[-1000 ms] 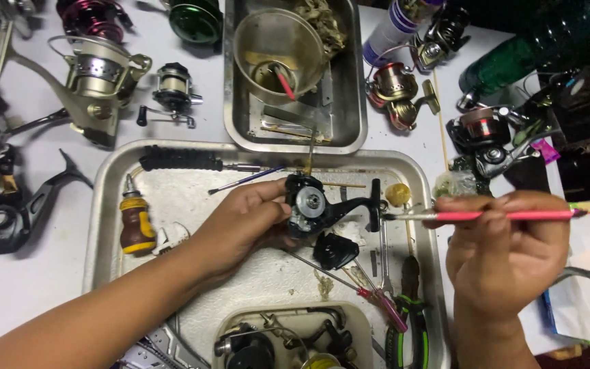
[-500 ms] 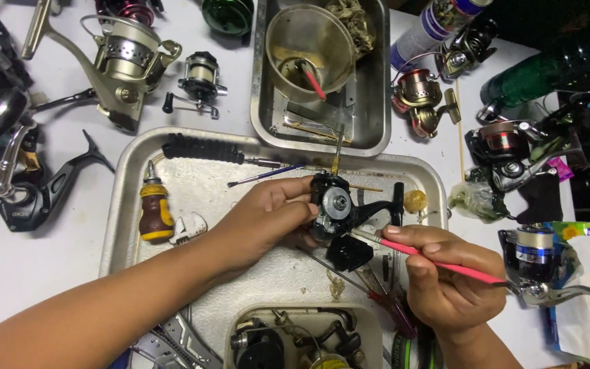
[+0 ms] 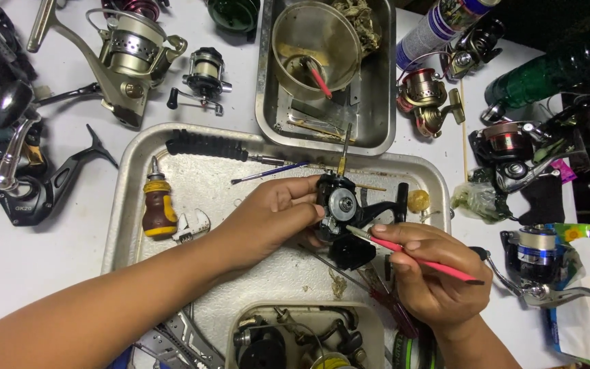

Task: Applying grease to the internal gears of a fishing reel body using a small brush for maintenance.

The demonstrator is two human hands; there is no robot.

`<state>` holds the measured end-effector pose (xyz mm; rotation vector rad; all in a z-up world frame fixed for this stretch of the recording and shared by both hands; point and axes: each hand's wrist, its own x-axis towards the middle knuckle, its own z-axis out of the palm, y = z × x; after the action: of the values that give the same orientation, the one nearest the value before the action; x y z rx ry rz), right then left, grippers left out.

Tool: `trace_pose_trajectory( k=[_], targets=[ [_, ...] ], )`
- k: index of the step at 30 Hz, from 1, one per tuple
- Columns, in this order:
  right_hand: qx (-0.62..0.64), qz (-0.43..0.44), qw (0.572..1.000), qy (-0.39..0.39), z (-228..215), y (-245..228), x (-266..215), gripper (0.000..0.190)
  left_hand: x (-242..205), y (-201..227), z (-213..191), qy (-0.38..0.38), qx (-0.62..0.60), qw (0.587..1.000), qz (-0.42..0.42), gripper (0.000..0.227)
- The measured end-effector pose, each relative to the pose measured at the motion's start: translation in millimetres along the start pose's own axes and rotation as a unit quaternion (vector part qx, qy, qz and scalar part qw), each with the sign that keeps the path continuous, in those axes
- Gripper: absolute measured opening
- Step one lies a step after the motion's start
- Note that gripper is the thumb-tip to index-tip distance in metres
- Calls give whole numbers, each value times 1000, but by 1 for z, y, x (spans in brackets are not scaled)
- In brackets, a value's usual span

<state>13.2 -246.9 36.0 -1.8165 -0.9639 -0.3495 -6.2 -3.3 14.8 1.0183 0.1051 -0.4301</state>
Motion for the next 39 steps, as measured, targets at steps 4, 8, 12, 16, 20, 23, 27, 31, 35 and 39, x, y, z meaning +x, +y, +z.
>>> trace_pose_trajectory(
  k=[4,8,12,16,20,23,27,31,35,39],
  targets=[
    [-22,15,1000,-2,-1,-2,0,15,1,-4,-2,7,43,999,9,76],
    [-8,35,999,15,-2,-2,-1,14,2,-5,-2,19,65,998,2,73],
    [-23,10,1000,9,2,-1,2,15,1,-7,-3,12,73,997,14,73],
    [-25,0,1000,-1,1,-1,2,15,0,-4,-1,3,59,998,23,70],
    [1,33,999,15,2,-3,2,15,0,-6,-1,12,82,996,23,72],
    [8,31,999,8,1,-3,3,14,-1,-3,0,11,88,996,24,71],
    [-4,20,1000,15,0,3,-1,15,-3,-1,-1,19,171,985,30,74],
    [29,26,999,12,0,1,-1,15,-2,-2,-1,16,157,987,40,73],
    [75,3,989,127,-6,11,-2,19,-1,-4,-3,21,156,987,27,74],
    [55,-23,961,269,-27,14,3,31,3,-10,-7,20,94,995,32,72]
  ],
)
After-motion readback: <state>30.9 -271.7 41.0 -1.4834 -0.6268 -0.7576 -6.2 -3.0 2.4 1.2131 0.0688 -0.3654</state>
